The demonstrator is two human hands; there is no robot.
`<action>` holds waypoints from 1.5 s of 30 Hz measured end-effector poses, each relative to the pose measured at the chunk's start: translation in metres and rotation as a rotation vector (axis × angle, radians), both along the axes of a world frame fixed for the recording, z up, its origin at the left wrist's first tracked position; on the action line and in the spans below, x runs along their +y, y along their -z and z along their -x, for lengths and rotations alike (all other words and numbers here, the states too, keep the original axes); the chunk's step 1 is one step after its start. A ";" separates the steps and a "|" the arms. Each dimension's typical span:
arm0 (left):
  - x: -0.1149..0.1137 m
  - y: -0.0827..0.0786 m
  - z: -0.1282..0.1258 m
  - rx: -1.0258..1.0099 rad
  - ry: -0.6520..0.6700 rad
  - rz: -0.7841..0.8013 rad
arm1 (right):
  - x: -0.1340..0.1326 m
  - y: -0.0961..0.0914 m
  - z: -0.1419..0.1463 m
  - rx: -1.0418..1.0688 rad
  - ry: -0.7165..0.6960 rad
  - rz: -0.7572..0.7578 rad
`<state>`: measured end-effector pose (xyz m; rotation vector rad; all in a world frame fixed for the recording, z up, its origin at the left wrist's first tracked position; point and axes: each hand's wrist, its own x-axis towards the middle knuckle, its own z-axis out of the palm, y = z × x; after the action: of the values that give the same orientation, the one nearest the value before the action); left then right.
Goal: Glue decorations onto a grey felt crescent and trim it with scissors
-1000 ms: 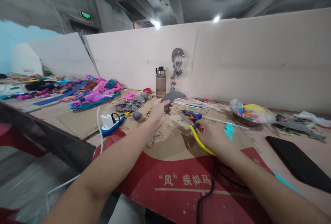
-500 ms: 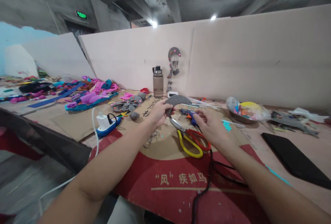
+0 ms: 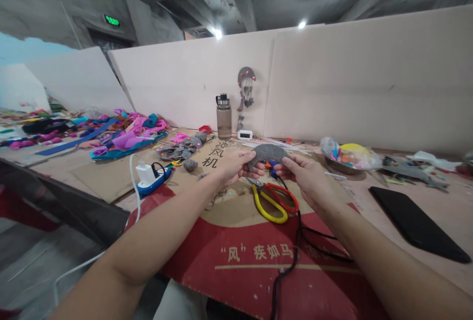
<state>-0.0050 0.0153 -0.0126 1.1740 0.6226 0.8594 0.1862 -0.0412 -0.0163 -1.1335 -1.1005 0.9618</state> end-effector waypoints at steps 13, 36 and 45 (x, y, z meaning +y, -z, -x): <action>0.005 0.005 0.001 0.047 0.002 -0.104 | -0.006 -0.012 0.002 0.170 -0.027 0.168; 0.006 0.005 0.004 0.068 0.080 -0.089 | -0.002 -0.003 0.004 0.032 0.029 0.043; 0.006 0.004 0.002 0.088 0.046 -0.183 | -0.003 0.001 0.004 -0.160 -0.013 -0.014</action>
<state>-0.0067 0.0209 -0.0169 1.3926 0.5953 0.8422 0.1825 -0.0441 -0.0171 -1.2090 -1.2426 0.8836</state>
